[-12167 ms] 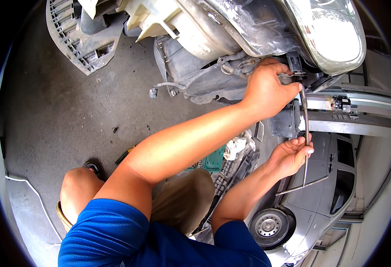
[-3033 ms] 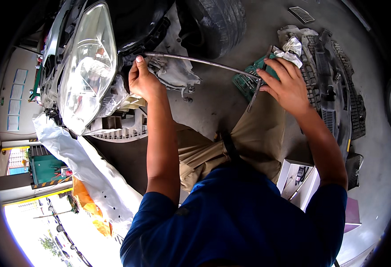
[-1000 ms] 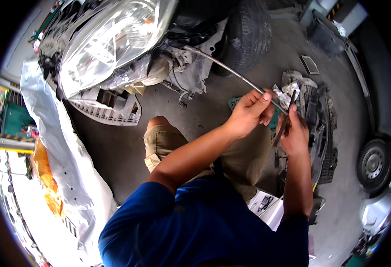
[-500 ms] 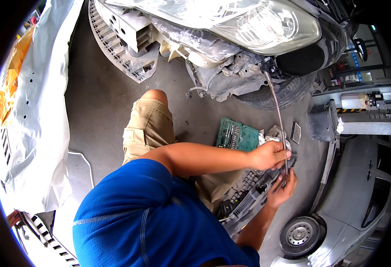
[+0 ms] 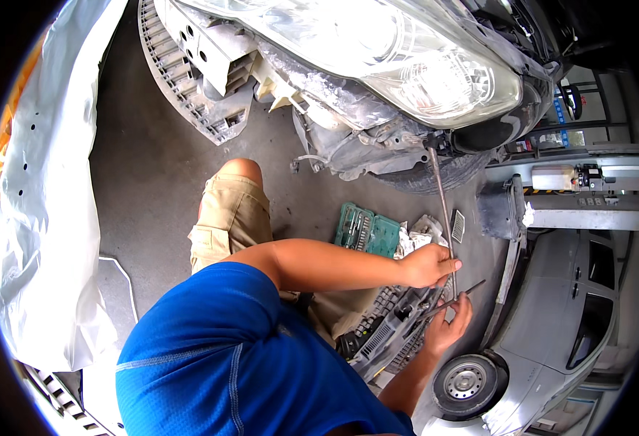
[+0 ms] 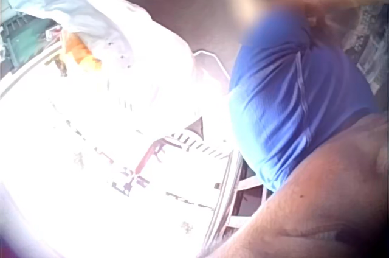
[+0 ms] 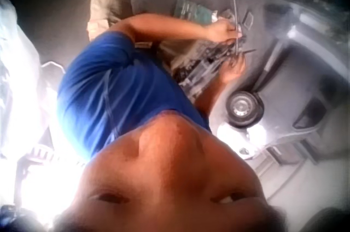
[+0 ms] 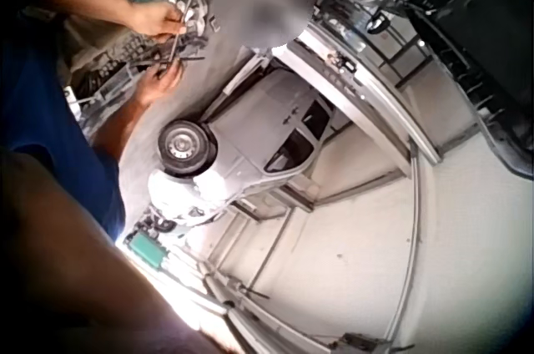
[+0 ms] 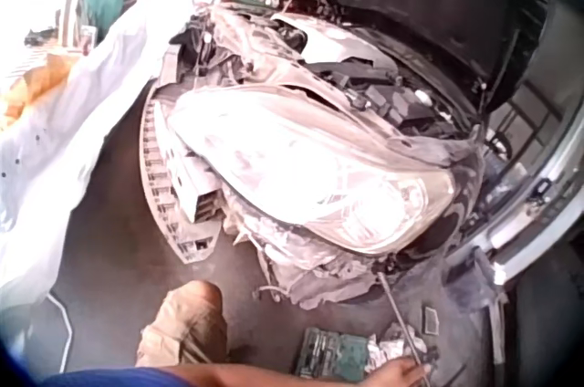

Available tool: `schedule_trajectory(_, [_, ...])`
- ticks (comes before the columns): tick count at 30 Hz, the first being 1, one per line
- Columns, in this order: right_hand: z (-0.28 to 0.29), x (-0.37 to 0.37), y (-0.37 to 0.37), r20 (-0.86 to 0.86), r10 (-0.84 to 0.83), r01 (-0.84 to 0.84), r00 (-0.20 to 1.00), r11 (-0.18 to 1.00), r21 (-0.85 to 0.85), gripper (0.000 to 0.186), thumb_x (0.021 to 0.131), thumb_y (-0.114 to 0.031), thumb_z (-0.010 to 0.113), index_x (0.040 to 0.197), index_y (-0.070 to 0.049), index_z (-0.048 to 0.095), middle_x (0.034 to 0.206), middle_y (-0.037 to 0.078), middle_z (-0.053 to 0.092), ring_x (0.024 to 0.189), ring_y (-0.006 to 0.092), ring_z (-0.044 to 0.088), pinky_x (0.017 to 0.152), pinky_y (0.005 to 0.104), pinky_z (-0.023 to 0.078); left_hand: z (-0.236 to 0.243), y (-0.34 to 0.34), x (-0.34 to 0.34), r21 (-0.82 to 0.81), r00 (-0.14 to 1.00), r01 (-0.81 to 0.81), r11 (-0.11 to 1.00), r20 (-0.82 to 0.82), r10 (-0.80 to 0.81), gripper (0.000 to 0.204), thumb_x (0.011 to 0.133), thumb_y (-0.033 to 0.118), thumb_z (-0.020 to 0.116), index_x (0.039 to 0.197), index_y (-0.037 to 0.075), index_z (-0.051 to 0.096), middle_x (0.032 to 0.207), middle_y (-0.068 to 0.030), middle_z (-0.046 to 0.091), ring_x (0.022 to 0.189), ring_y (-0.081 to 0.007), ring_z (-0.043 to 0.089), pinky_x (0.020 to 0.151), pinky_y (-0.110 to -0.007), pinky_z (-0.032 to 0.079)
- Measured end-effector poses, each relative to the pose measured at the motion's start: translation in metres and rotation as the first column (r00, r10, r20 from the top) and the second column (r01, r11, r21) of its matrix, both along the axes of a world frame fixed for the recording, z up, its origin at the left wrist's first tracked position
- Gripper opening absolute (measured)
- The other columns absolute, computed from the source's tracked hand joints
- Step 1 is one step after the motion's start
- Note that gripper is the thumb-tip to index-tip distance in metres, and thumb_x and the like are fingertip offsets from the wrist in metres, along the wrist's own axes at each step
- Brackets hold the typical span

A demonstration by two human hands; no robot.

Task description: The person selects tools from a socket set, removes a screw from the vehicle's wheel well area, unpackages a new plastic bracket, and installs it onto the front bumper assembly using their hands and a long metal rod.

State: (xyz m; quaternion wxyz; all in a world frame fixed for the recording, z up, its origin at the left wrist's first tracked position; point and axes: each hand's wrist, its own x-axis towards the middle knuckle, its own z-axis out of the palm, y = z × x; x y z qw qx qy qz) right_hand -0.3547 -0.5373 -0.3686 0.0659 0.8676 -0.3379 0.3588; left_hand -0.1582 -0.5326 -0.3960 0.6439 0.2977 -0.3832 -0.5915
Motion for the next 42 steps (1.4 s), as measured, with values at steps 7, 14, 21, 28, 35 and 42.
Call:
schedule_trajectory(7, [-0.01,-0.005,-0.003,0.054,-0.1,0.099,0.994,0.995,0.019,0.038,0.074,0.011,0.059,0.112,0.005,0.06,0.109,0.021,0.059,0.095,0.0324,0.059,0.074,0.0345,0.055,-0.051,0.003,0.104,-0.278,0.431,-0.776,0.567,0.423,0.797,0.026,0.086,0.027,0.061,0.106,0.01,0.056,0.096,-0.0137,0.059,0.083,-0.033,0.061,0.07,-0.041,0.05])
schedule_trajectory(14, [-0.015,-0.001,-0.01,0.111,-0.069,0.067,0.991,0.997,0.028,0.037,0.075,0.013,0.058,0.111,0.005,0.06,0.109,0.02,0.058,0.096,0.0296,0.06,0.071,0.0337,0.056,-0.034,-0.014,0.165,-0.574,0.053,-0.728,0.376,0.499,0.865,0.035,0.082,0.016,0.066,0.116,0.017,0.06,0.087,-0.0045,0.059,0.064,-0.0204,0.06,0.058,-0.033,0.05])
schedule_trajectory(21, [-0.012,-0.003,-0.017,0.265,-0.074,-0.016,0.961,0.947,0.322,0.023,0.085,-0.003,0.059,0.106,0.006,0.061,0.095,0.014,0.062,0.083,0.0187,0.06,0.069,0.0316,0.051,-0.029,-0.029,0.168,-0.628,0.022,-0.726,0.281,0.387,0.922,0.02,0.077,0.011,0.072,0.097,0.013,0.071,0.078,-0.0025,0.063,0.061,-0.0181,0.061,0.056,-0.03,0.049])
schedule_trajectory(28, [0.0,0.003,-0.029,0.633,-0.395,-0.4,0.666,0.526,0.75,0.034,0.093,-0.029,0.056,0.106,0.003,0.059,0.068,0.006,0.057,0.057,0.0105,0.05,0.054,0.0235,0.042,-0.029,-0.042,0.163,-0.609,0.085,-0.743,0.279,0.328,0.941,0.015,0.076,0.004,0.071,0.091,0.003,0.07,0.082,-0.0105,0.068,0.076,-0.0252,0.066,0.069,-0.03,0.051])
schedule_trajectory(35, [0.007,0.03,-0.017,0.69,-0.373,-0.357,0.621,0.649,0.672,0.041,0.095,-0.018,0.053,0.131,-0.002,0.042,0.076,0.007,0.058,0.062,0.0121,0.053,0.057,0.0241,0.045,-0.029,-0.047,0.162,-0.658,0.015,-0.737,0.153,0.211,0.977,0.024,0.064,0.01,0.08,0.084,0.0,0.07,0.075,-0.0117,0.066,0.069,-0.0245,0.063,0.067,-0.031,0.049])
schedule_trajectory(42, [-0.003,0.007,-0.013,0.598,-0.096,-0.369,0.796,0.705,0.605,0.038,0.095,-0.007,0.044,0.132,0.002,0.04,0.093,0.014,0.064,0.085,0.0177,0.063,0.071,0.0252,0.048,-0.05,-0.062,0.152,-0.457,0.262,-0.835,0.305,0.156,0.952,0.029,0.071,0.01,0.081,0.094,-0.002,0.069,0.096,-0.012,0.067,0.09,-0.0196,0.062,0.085,-0.03,0.046])
